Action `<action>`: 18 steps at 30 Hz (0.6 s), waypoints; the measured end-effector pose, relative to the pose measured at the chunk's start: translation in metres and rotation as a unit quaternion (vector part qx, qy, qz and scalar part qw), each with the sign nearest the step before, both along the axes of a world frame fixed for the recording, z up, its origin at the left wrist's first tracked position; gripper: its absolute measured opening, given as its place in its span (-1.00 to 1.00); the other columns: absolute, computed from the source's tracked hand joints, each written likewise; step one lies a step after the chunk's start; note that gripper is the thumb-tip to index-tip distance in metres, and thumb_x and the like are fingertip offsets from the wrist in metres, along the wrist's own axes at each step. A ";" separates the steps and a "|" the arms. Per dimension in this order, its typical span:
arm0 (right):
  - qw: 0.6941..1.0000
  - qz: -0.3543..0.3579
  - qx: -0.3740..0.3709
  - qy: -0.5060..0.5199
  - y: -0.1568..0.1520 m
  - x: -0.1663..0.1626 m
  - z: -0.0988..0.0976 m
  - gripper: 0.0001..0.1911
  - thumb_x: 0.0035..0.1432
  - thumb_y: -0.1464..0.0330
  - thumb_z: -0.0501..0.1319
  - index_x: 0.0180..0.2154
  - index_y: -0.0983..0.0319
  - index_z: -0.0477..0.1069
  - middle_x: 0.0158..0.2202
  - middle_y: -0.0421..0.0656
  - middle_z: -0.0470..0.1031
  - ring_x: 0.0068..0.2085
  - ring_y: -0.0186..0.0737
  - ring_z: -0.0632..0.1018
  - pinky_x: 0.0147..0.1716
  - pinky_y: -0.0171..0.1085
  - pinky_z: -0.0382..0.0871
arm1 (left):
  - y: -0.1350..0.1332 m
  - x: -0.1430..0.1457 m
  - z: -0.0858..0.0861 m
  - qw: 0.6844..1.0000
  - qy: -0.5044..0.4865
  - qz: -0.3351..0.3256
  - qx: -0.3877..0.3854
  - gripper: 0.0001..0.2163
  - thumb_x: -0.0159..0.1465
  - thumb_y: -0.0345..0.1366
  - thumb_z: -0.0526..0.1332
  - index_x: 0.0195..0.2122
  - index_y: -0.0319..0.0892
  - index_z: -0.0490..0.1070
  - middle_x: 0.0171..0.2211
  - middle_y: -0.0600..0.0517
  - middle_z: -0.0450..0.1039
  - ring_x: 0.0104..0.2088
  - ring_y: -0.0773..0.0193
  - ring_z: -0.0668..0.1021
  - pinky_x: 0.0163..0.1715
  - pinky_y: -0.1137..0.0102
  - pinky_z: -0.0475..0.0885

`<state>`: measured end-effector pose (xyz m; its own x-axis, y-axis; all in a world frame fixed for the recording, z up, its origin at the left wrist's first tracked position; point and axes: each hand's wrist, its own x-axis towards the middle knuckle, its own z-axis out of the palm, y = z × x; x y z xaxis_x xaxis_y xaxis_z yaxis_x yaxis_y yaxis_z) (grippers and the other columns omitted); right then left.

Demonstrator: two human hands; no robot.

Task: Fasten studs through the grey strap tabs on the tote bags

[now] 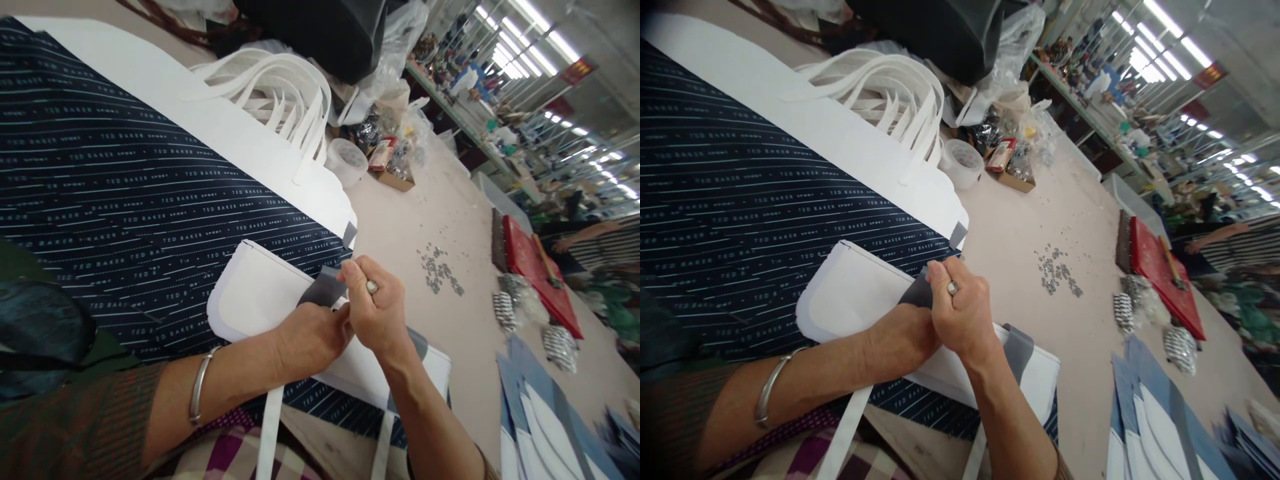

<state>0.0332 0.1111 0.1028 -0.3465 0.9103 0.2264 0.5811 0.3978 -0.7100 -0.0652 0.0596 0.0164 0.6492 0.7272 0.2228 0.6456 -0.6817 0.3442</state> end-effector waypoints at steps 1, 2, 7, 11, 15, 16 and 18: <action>1.000 -0.009 -0.007 0.011 -0.002 0.004 0.001 -0.69 0.29 0.29 0.09 -0.49 0.23 0.38 -0.63 -0.30 0.30 -0.60 -0.43 0.30 -0.55 -0.38 0.18 | 0.000 -0.001 0.003 1.000 0.001 -0.002 0.003 -0.78 0.30 -0.49 0.03 -0.05 -0.23 0.31 -0.14 -0.08 0.49 -0.41 0.28 0.56 -0.49 0.38 0.46; 0.999 -0.020 -0.021 0.033 -0.003 0.008 0.003 -0.70 0.28 0.28 0.10 -0.48 0.23 0.39 -0.65 -0.31 0.27 -0.62 -0.43 0.28 -0.58 -0.38 0.16 | 0.001 -0.002 0.007 1.000 0.001 -0.003 0.007 -0.78 0.30 -0.49 0.03 -0.06 -0.23 0.31 -0.13 -0.09 0.48 -0.43 0.27 0.55 -0.53 0.36 0.45; 0.950 -0.081 -0.006 0.303 -0.005 0.024 0.021 -0.72 0.26 0.27 0.12 -0.48 0.22 0.35 -0.74 -0.41 0.06 -0.74 -0.49 0.09 -0.73 -0.43 -0.02 | 0.001 -0.006 0.023 0.999 0.012 0.024 0.029 -0.88 0.27 -0.49 0.03 -0.26 -0.20 0.32 -0.24 -0.04 0.44 -0.51 0.22 0.53 -0.65 0.32 0.38; 0.900 -0.117 0.033 0.418 -0.007 0.028 0.007 -0.71 0.23 0.24 0.16 -0.51 0.21 0.27 -0.74 -0.45 -0.03 -0.75 -0.52 0.02 -0.76 -0.47 -0.03 | 0.000 -0.005 0.025 0.998 0.007 0.034 0.044 -0.89 0.25 -0.50 0.04 -0.30 -0.18 0.29 -0.30 -0.02 0.42 -0.53 0.21 0.52 -0.67 0.32 0.37; 0.931 -0.143 -0.112 0.317 -0.013 0.046 -0.004 -0.68 0.21 0.16 0.15 -0.49 0.22 0.30 -0.74 -0.44 0.01 -0.74 -0.48 0.07 -0.75 -0.44 -0.01 | 0.001 -0.006 0.028 0.998 0.020 0.041 0.045 -0.88 0.27 -0.48 0.02 -0.29 -0.17 0.29 -0.31 0.00 0.41 -0.53 0.21 0.52 -0.66 0.33 0.38; 0.948 -0.149 -0.136 0.247 -0.021 0.054 0.000 -0.67 0.20 0.15 0.15 -0.49 0.23 0.31 -0.74 -0.42 0.05 -0.72 -0.47 0.10 -0.73 -0.43 0.00 | 0.001 -0.007 0.029 0.998 0.027 0.044 0.044 -0.88 0.26 -0.49 0.02 -0.29 -0.17 0.30 -0.31 -0.01 0.41 -0.53 0.21 0.52 -0.65 0.34 0.38; 0.970 -0.142 -0.189 0.056 -0.046 0.075 0.013 -0.65 0.18 0.14 0.17 -0.53 0.23 0.35 -0.70 -0.34 0.19 -0.65 -0.43 0.22 -0.66 -0.40 0.07 | 0.002 -0.007 0.032 0.997 0.038 0.046 0.044 -0.87 0.24 -0.50 0.03 -0.27 -0.18 0.31 -0.30 -0.01 0.41 -0.52 0.21 0.52 -0.65 0.35 0.39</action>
<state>0.1080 0.0650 0.1160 -0.0621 0.9907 -0.1213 0.5392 -0.0690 -0.8393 -0.0727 0.0614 0.0481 0.5987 0.7639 0.2409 0.7280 -0.6444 0.2339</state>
